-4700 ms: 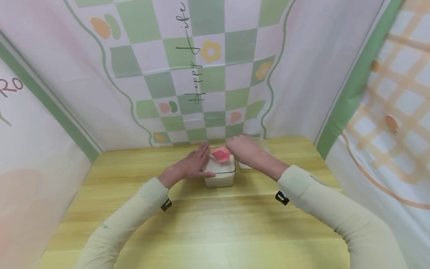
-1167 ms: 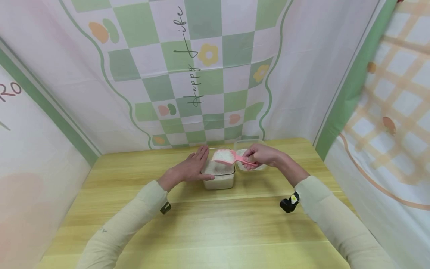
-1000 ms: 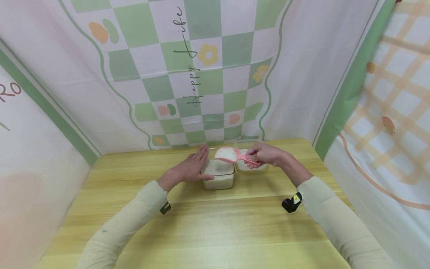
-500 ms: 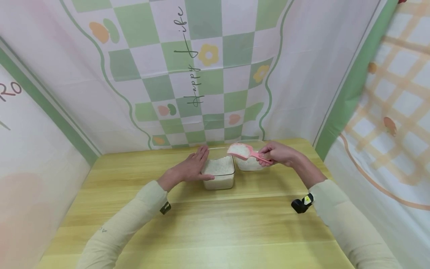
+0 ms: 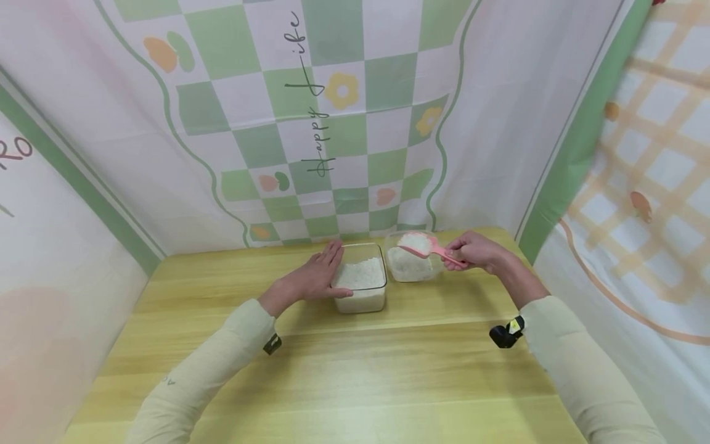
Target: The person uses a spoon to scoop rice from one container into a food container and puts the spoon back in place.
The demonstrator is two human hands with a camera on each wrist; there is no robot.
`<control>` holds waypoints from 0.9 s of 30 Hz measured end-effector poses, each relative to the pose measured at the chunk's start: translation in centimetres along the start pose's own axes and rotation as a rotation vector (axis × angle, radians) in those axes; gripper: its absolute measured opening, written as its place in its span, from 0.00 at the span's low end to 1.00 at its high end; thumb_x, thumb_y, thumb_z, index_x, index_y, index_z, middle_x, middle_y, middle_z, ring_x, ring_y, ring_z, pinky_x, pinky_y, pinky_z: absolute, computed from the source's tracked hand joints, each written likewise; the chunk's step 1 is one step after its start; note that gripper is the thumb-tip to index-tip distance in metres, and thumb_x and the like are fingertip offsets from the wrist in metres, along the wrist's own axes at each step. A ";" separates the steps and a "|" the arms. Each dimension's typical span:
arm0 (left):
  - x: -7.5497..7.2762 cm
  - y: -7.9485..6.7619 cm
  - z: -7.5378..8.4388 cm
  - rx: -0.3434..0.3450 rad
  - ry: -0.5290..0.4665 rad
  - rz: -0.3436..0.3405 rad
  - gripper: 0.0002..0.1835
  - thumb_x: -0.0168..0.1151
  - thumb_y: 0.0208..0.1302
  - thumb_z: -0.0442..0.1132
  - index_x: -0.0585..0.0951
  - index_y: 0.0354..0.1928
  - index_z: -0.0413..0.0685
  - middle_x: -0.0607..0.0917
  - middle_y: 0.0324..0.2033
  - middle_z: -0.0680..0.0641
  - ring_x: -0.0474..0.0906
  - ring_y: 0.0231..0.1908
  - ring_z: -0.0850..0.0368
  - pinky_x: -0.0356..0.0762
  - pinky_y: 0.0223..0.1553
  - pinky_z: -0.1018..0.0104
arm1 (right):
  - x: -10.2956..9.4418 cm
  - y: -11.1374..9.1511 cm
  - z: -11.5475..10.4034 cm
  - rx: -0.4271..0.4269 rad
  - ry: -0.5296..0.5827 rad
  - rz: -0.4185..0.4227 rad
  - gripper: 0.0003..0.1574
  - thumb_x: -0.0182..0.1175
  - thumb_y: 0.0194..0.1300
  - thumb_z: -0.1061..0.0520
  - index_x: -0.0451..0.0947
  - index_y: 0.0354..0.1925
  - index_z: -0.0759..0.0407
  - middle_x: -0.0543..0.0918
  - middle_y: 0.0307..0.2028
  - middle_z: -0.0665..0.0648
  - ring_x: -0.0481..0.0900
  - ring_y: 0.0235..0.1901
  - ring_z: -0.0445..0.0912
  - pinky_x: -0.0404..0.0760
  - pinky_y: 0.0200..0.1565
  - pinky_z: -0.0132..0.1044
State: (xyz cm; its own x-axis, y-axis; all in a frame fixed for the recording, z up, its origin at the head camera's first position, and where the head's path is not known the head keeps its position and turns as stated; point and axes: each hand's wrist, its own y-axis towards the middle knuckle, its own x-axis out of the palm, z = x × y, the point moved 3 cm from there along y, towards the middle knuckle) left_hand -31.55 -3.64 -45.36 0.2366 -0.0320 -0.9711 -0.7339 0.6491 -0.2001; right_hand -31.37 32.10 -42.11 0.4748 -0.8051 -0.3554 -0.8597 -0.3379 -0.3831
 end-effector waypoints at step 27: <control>0.3 0.2 -0.2 -0.005 -0.004 0.009 0.62 0.44 0.63 0.78 0.31 0.78 0.40 0.29 0.79 0.42 0.26 0.79 0.48 0.44 0.78 0.48 | -0.7 2.3 1.2 0.075 -0.182 0.153 0.21 0.50 0.67 0.69 0.71 0.52 0.88 0.86 0.25 0.54 0.80 0.24 0.38 0.81 0.29 0.27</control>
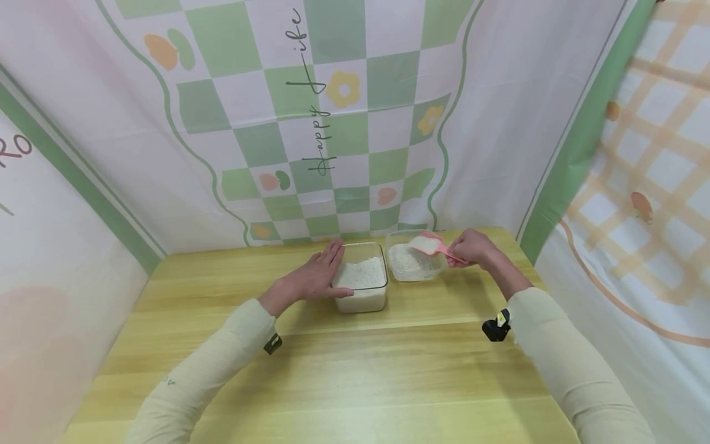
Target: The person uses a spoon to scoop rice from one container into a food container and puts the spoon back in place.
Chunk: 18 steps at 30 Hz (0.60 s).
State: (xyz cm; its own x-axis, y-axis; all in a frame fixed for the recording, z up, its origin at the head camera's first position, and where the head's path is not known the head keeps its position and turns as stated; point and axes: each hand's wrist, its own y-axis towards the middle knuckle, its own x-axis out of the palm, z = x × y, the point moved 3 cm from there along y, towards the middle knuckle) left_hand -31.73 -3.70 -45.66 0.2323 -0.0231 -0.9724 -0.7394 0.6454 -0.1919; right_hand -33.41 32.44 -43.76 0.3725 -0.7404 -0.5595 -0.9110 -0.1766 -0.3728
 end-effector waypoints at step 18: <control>0.0 0.2 0.1 -0.004 -0.001 0.002 0.62 0.45 0.63 0.77 0.33 0.79 0.40 0.34 0.80 0.39 0.28 0.79 0.48 0.46 0.77 0.48 | -0.6 -0.8 -0.6 0.001 -0.160 0.091 0.19 0.52 0.66 0.67 0.75 0.48 0.85 0.86 0.24 0.55 0.81 0.23 0.39 0.82 0.29 0.30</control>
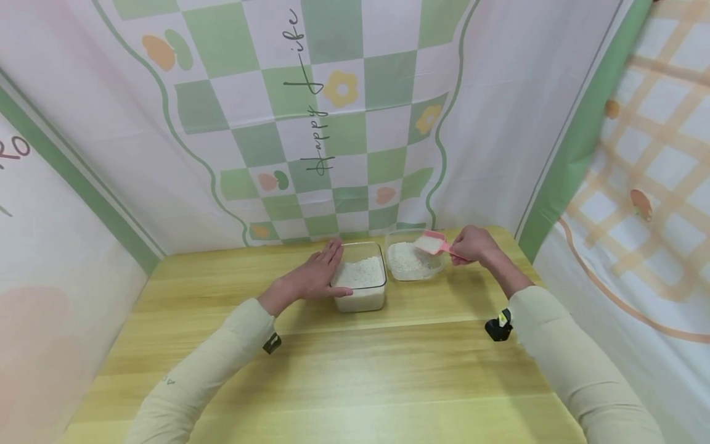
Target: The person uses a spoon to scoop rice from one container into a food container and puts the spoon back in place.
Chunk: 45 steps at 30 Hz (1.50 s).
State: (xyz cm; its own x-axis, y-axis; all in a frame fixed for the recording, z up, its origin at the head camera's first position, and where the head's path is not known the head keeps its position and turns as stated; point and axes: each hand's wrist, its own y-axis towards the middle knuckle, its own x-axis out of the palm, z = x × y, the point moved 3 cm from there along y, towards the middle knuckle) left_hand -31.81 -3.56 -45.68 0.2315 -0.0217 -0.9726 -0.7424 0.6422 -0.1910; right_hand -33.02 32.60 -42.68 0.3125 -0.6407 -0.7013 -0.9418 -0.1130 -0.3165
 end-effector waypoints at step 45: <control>-0.4 -0.4 0.3 0.018 -0.007 0.008 0.62 0.45 0.64 0.77 0.35 0.78 0.38 0.36 0.80 0.39 0.29 0.80 0.45 0.44 0.77 0.44 | 0.3 -4.3 -4.7 -0.205 -0.613 0.348 0.05 0.62 0.56 0.69 0.84 0.32 0.69 0.83 0.23 0.60 0.72 0.20 0.48 0.72 0.21 0.37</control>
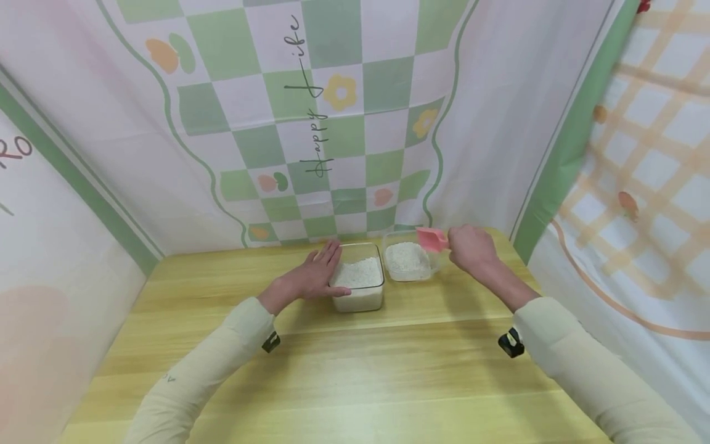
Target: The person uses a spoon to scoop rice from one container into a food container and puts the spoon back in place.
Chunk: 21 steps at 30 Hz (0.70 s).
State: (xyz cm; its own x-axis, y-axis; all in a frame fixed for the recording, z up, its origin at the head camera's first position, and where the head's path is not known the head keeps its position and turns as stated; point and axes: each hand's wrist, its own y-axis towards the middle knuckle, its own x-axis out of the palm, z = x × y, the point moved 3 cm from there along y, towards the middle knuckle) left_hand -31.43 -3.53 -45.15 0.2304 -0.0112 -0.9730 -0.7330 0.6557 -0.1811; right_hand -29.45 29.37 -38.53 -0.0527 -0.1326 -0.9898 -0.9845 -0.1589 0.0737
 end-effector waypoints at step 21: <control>0.1 0.0 -0.2 0.005 0.016 -0.009 0.62 0.44 0.64 0.77 0.33 0.78 0.39 0.32 0.79 0.41 0.28 0.80 0.46 0.44 0.77 0.45 | -3.5 -0.9 -8.4 -0.261 -0.126 0.104 0.06 0.64 0.58 0.69 0.86 0.30 0.61 0.86 0.24 0.57 0.79 0.22 0.49 0.77 0.24 0.42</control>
State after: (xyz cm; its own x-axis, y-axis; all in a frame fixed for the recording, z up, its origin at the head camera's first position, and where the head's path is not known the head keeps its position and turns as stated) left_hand -31.51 -3.64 -45.32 0.2265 -0.0294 -0.9736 -0.7276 0.6594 -0.1892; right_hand -26.98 21.74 -34.06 -0.1875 -0.0417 -0.9814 -0.8973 -0.3993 0.1884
